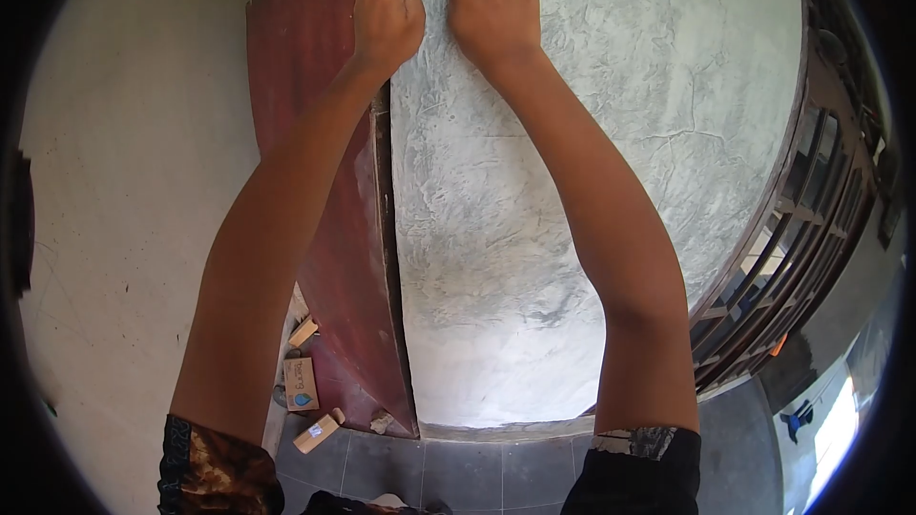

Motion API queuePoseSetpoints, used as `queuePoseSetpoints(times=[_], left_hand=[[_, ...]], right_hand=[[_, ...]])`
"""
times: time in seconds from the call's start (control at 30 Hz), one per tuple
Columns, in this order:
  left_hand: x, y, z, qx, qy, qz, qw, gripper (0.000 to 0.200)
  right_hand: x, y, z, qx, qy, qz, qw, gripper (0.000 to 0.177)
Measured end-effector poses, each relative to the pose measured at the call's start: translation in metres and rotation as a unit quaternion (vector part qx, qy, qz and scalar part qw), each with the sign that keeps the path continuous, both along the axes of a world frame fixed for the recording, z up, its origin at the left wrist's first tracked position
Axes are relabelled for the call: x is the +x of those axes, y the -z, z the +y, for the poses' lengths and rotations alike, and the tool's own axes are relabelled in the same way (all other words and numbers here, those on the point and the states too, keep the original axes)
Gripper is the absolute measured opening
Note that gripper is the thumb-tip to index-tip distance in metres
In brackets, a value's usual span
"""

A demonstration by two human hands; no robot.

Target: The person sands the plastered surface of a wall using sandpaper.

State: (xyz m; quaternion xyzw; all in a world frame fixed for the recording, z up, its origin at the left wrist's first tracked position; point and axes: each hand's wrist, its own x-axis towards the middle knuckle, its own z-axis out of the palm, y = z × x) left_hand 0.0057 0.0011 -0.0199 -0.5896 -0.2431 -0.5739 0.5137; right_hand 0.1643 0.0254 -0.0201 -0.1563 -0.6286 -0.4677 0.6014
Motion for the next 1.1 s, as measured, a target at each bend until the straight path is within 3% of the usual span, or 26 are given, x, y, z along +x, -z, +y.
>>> queuePoseSetpoints(times=[0.07,0.2,0.3,0.43,0.53,0.6,0.67,0.8,0.87,1.0,1.1], left_hand=[[0.002,-0.004,-0.001,-0.009,-0.013,-0.006,1.000,0.050],[-0.003,-0.011,-0.008,-0.022,-0.080,0.014,0.996,0.051],[-0.015,-0.026,-0.016,-0.024,-0.096,0.071,0.993,0.051],[-0.015,-0.028,-0.016,-0.008,-0.071,0.079,0.994,0.051],[-0.015,-0.028,-0.016,-0.013,-0.062,0.074,0.995,0.052],[-0.014,-0.025,-0.015,-0.018,-0.048,0.065,0.997,0.052],[-0.016,-0.023,-0.013,-0.021,-0.037,0.054,0.998,0.051],[-0.013,-0.023,-0.012,-0.030,-0.025,0.045,0.998,0.051],[-0.014,-0.022,-0.013,-0.036,-0.028,0.050,0.998,0.051],[-0.014,-0.019,-0.008,-0.024,-0.020,0.053,0.998,0.052],[-0.014,-0.021,-0.009,-0.017,-0.005,0.048,0.999,0.052]], right_hand=[[-0.003,-0.015,0.002,0.020,0.001,0.000,1.000,0.041],[0.002,0.084,-0.013,-0.077,0.004,-0.028,0.997,0.042],[0.009,0.069,-0.011,-0.064,0.037,-0.039,0.997,0.043],[0.003,-0.013,-0.008,-0.025,0.019,0.003,1.000,0.043],[0.005,0.030,-0.006,-0.045,0.007,-0.009,0.999,0.043],[0.005,0.081,-0.017,-0.101,0.055,-0.022,0.993,0.047],[0.005,0.075,-0.013,-0.079,0.062,-0.020,0.995,0.045],[0.001,-0.019,-0.011,-0.017,0.046,0.009,0.999,0.041],[0.001,-0.012,-0.015,-0.051,0.037,-0.002,0.998,0.041],[-0.001,0.081,-0.021,-0.096,0.048,-0.015,0.994,0.045],[-0.001,0.027,-0.012,-0.026,0.049,-0.005,0.998,0.043]])
